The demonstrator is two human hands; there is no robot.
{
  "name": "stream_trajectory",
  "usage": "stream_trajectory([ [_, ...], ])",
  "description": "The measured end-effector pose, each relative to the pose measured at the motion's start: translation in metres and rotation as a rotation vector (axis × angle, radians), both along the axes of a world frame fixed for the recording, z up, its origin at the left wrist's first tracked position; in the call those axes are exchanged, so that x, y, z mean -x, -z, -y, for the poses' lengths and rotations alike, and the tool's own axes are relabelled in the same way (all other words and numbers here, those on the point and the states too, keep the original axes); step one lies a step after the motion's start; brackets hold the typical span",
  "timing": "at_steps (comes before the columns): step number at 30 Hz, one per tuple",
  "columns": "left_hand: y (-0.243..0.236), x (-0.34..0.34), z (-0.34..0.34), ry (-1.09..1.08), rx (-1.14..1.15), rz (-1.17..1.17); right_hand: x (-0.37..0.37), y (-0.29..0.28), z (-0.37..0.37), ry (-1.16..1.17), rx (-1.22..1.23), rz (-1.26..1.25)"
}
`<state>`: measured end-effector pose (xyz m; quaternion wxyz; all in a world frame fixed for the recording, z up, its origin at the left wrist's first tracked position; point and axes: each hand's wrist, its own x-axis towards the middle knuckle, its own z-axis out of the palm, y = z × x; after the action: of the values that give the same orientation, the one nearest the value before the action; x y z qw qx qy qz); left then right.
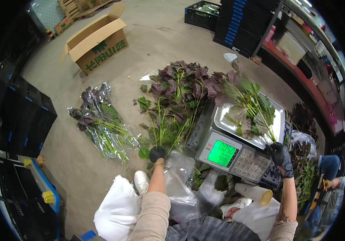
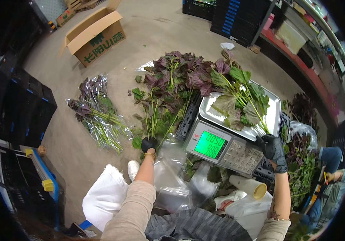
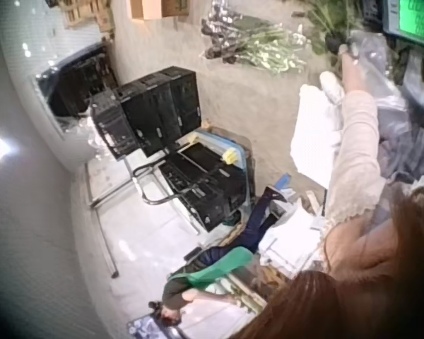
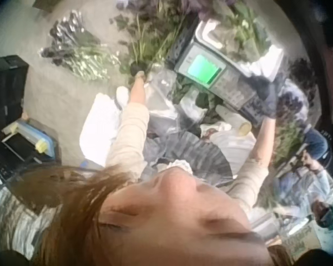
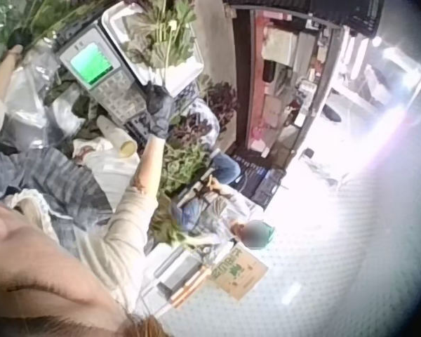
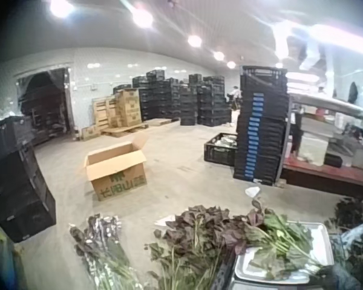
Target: The person sits on the floor and repeatedly weighs bunches of leafy vegetables on a digital scale, then wraps them in plastic film and places them aside. The person handles the vegetables and plastic film by hand, working in a warehouse-like area with crates and boxes nearby.
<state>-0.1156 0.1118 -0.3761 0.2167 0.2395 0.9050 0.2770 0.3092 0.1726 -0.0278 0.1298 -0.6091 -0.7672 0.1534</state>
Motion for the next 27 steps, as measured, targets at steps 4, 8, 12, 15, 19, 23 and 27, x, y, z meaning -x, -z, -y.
stream_trajectory([
  [4,0.016,0.016,0.000,-0.019,-0.323,0.064,-0.006,0.003,-0.001,-0.019,-0.058,-0.086],
  [8,-0.005,0.022,-0.020,-0.380,-0.499,0.800,0.000,-0.008,0.002,0.011,-0.083,-0.149],
  [12,0.000,0.034,-0.022,-0.142,-0.425,0.537,0.014,-0.028,0.007,0.009,-0.101,-0.219],
  [15,-0.038,0.019,-0.024,0.116,-0.222,0.073,0.018,-0.033,0.013,-0.004,-0.054,-0.301],
  [19,-0.006,0.040,-0.043,0.076,-0.134,-0.026,0.022,-0.047,0.021,-0.043,-0.049,-0.222],
  [23,-0.020,0.105,-0.039,-0.010,-0.225,0.022,0.041,-0.059,0.023,-0.167,-0.007,-0.336],
  [27,-0.140,0.037,-0.063,-0.307,-0.614,0.673,0.031,-0.033,0.026,-0.264,-0.193,-0.322],
])
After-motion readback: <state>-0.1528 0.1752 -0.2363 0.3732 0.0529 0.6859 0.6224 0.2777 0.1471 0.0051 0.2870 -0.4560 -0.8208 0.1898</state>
